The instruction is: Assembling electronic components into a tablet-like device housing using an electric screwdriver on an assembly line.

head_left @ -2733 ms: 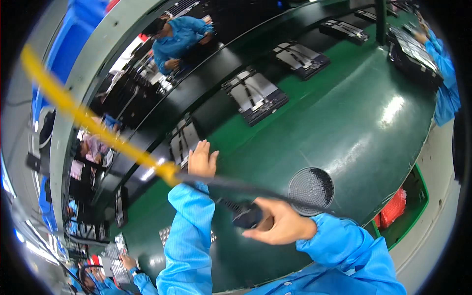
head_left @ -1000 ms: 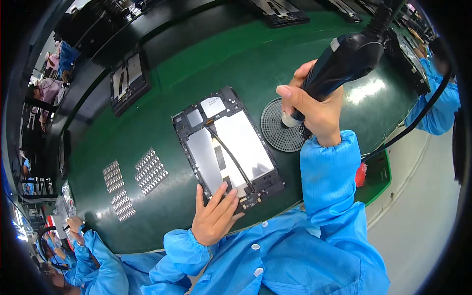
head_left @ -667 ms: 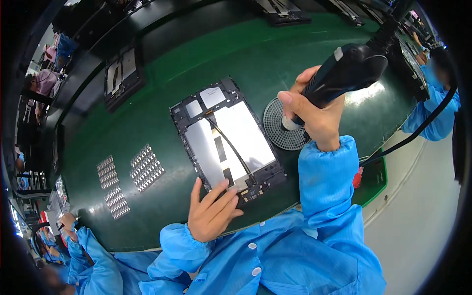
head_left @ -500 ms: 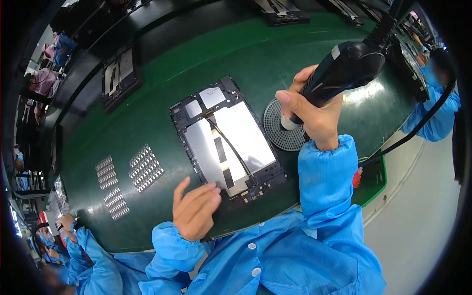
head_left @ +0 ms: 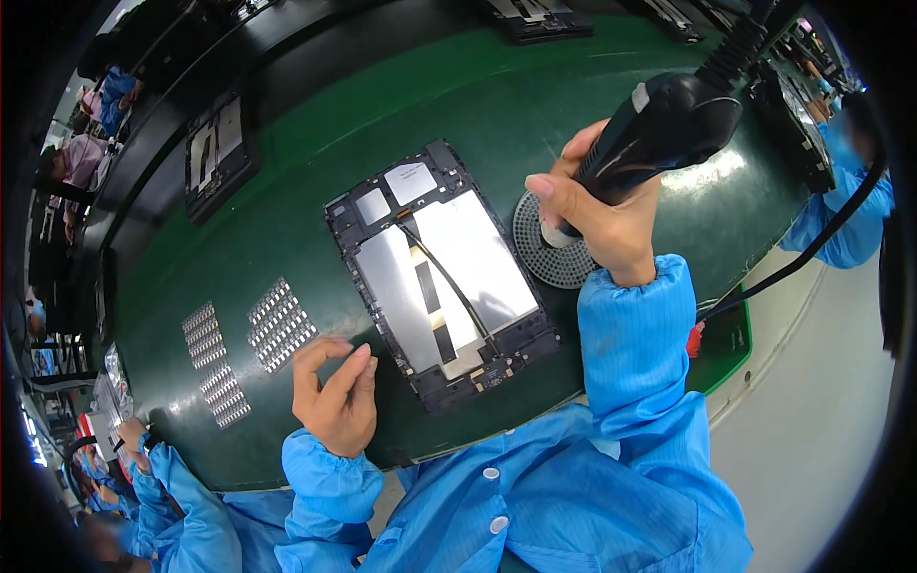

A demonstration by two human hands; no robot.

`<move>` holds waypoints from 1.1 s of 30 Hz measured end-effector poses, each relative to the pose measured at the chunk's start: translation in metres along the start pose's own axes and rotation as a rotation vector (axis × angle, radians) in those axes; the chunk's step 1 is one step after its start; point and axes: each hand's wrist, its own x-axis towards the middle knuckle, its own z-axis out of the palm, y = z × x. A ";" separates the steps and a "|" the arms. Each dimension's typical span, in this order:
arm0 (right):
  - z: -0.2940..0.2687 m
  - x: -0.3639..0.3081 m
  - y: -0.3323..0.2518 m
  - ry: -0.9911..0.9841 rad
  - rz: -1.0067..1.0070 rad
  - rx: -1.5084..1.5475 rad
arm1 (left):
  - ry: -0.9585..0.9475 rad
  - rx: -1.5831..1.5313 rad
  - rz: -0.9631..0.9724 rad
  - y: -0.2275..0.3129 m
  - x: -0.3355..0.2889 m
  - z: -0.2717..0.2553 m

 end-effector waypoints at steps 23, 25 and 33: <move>0.103 0.002 -0.024 -0.256 0.018 0.154 | -0.099 -0.811 -0.735 -0.050 0.040 0.013; 0.125 0.006 -0.014 -0.279 0.011 0.139 | -0.110 -0.736 -0.694 -0.053 0.045 0.018; 0.139 0.011 0.011 -0.354 0.047 0.009 | -0.047 -0.744 -0.752 -0.059 0.041 0.012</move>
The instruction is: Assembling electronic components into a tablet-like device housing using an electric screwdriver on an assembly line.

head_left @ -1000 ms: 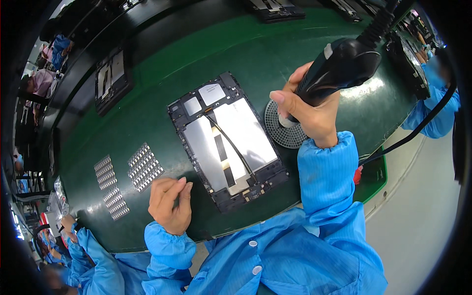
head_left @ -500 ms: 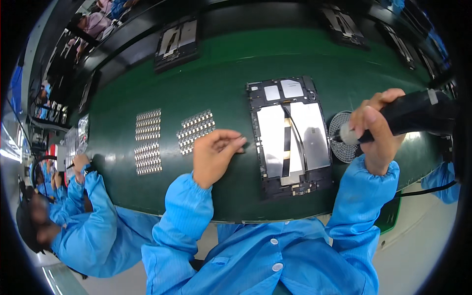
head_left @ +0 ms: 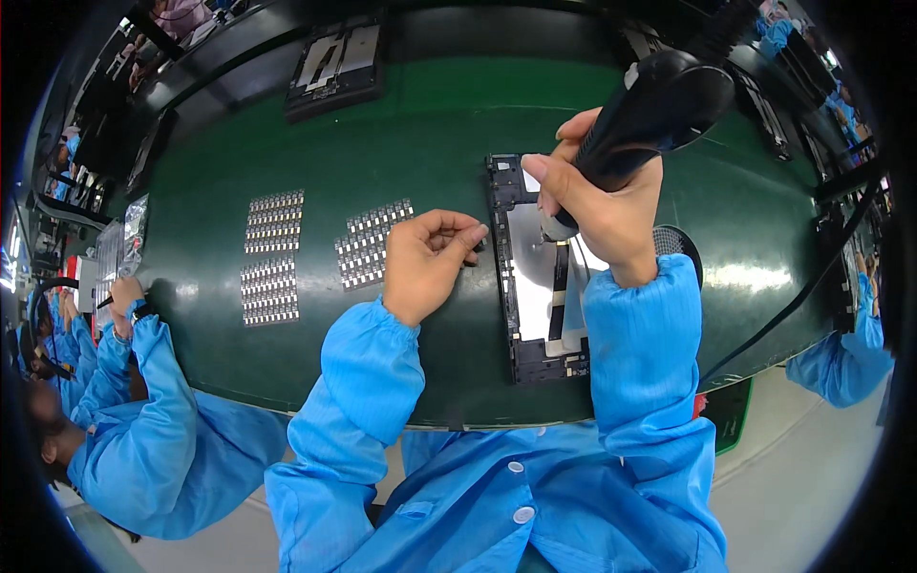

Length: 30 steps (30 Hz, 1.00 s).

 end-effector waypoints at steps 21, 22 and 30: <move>0.026 0.004 -0.006 -0.033 -0.054 0.080 | 0.037 0.160 0.214 -0.014 0.010 0.017; 0.028 0.005 -0.004 -0.003 -0.038 0.118 | 0.002 0.112 0.141 -0.013 0.012 0.015; 0.032 0.006 0.008 -0.014 -0.004 0.112 | -0.115 0.020 -0.084 0.002 0.022 0.007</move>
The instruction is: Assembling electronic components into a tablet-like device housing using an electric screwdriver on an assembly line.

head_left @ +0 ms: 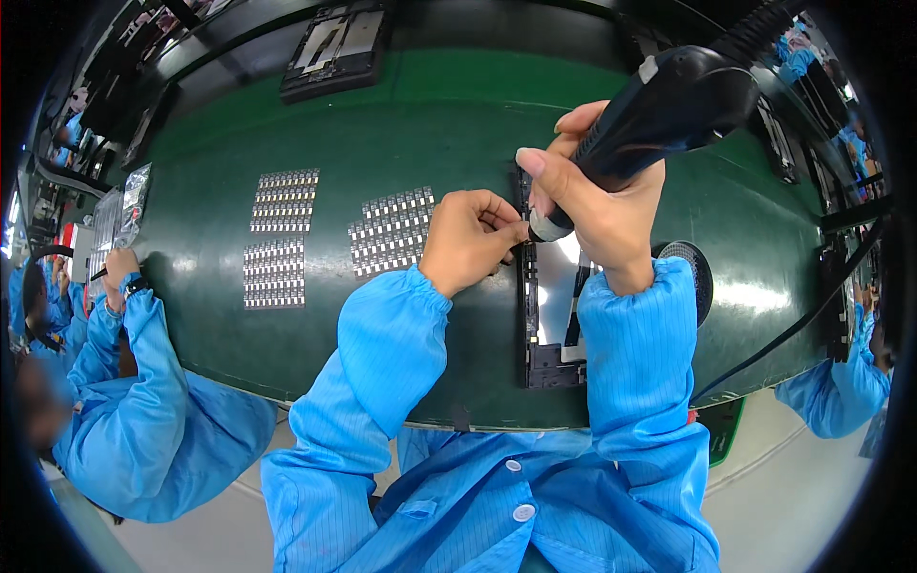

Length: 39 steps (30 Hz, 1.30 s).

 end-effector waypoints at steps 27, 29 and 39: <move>0.005 -0.006 0.008 -0.140 -0.101 -0.128 | -0.008 0.039 0.017 -0.005 0.002 -0.002; 0.005 -0.006 0.008 -0.141 -0.094 -0.107 | -0.009 0.036 0.025 -0.003 0.002 -0.001; -0.043 -0.015 -0.033 0.057 -0.146 -0.125 | 0.167 0.355 0.228 0.008 -0.012 -0.043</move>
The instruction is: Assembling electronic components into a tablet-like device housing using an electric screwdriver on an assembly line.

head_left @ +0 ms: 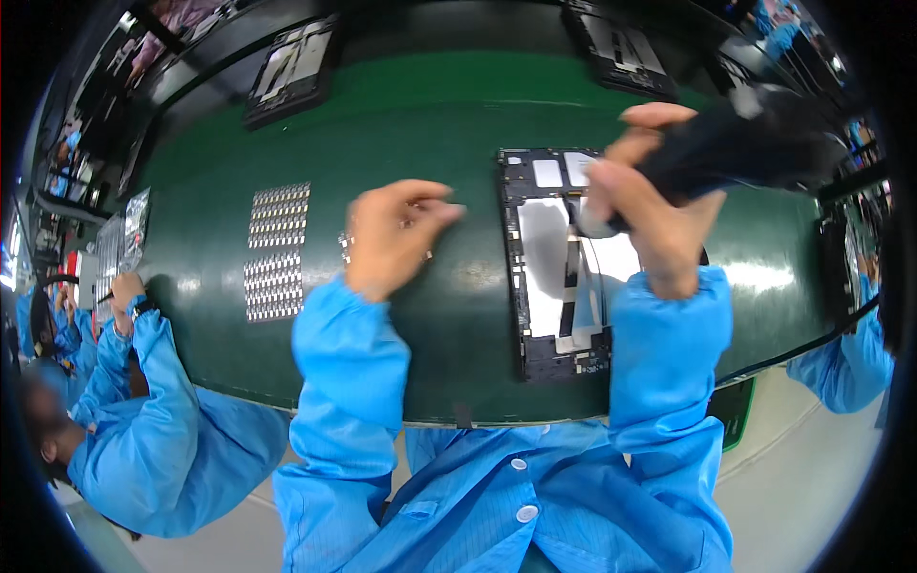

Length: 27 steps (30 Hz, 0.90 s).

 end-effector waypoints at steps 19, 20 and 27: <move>-0.117 -0.041 0.004 0.309 0.012 0.020 | -0.035 -0.140 -0.225 -0.022 -0.007 -0.064; -0.115 -0.040 0.004 0.295 0.026 0.017 | -0.028 -0.093 -0.213 -0.028 -0.007 -0.065; -0.109 -0.039 0.009 0.262 0.048 -0.006 | 0.223 0.410 -0.046 -0.028 -0.019 -0.043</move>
